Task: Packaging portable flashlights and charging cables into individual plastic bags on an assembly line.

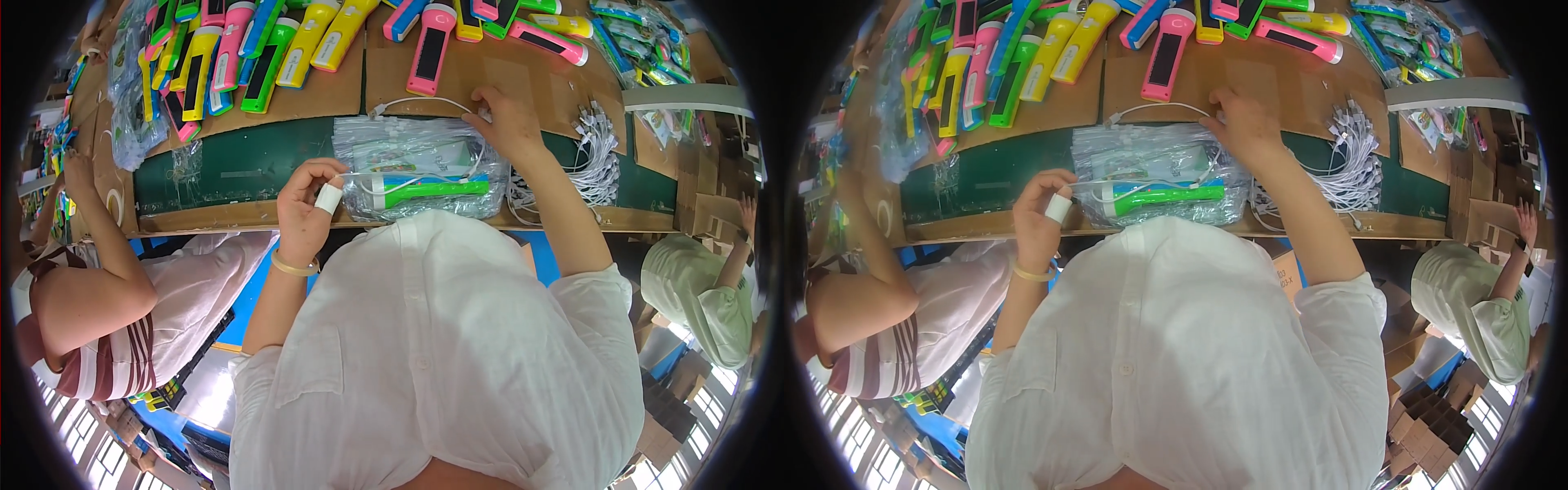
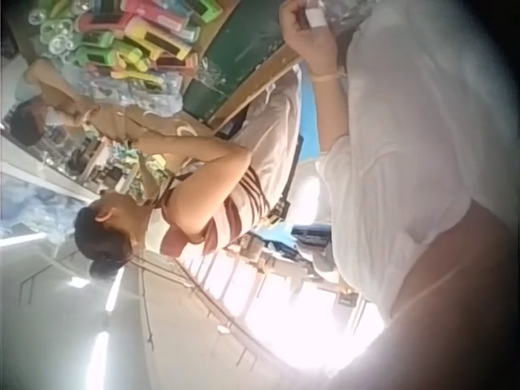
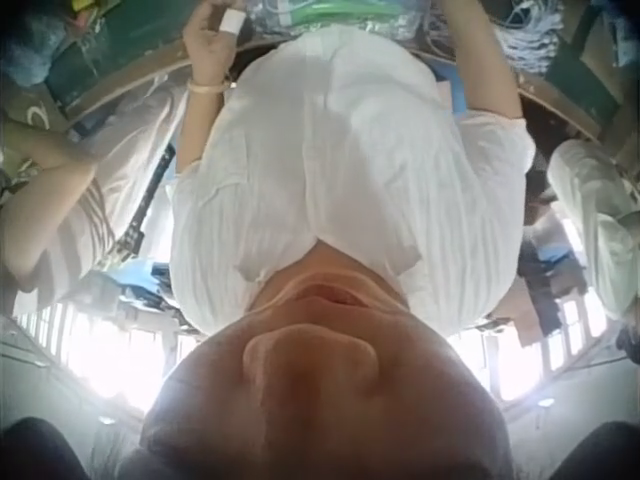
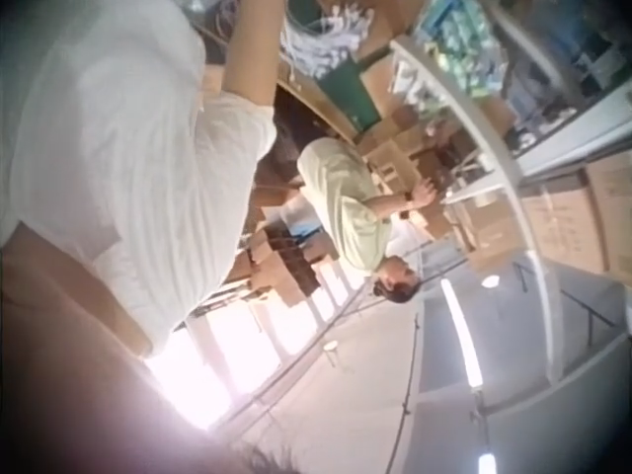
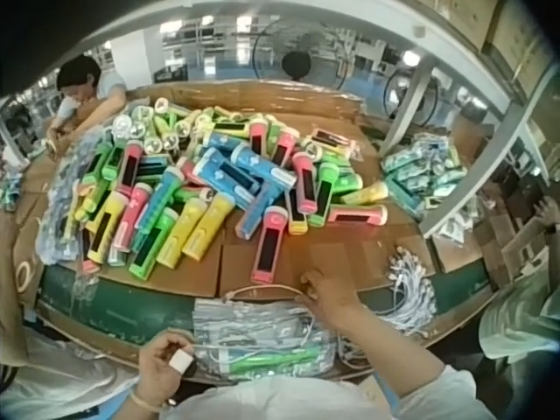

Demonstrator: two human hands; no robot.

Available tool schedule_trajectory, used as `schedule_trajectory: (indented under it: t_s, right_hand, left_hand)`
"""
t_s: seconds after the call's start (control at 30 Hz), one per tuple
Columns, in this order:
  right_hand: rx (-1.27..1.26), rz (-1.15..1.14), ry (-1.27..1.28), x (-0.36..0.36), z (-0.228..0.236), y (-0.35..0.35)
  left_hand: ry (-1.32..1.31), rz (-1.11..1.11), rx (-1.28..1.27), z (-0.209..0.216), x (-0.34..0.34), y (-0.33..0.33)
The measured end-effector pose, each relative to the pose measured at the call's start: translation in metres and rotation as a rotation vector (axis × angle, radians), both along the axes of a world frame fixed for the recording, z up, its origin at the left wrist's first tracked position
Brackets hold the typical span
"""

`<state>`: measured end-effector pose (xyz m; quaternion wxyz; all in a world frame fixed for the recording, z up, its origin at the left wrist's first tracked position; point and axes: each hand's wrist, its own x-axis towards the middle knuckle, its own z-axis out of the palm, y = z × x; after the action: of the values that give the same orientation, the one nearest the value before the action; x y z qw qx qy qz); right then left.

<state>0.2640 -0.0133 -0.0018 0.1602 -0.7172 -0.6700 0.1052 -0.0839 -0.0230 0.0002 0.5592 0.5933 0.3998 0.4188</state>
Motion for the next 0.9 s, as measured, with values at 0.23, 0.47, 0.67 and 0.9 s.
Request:
schedule_trajectory:
  t_s: [0.23,0.47,0.67,0.9]
  right_hand:
    - [-0.065,-0.163,0.069,0.035,0.027,-0.004]
    - [0.273,0.153,-0.195,0.062,0.062,-0.034]
    - [-0.065,0.523,0.329,-0.027,0.045,-0.048]
    - [-0.013,0.060,0.612,0.034,0.068,-0.018]
  left_hand:
    - [0.010,-0.021,-0.073,-0.002,-0.006,-0.006]
    - [-0.018,-0.005,-0.155,-0.002,0.000,-0.003]
    - [-0.053,-0.016,-0.220,-0.007,0.007,0.010]
    - [0.375,-0.028,-0.131,-0.013,0.025,0.021]
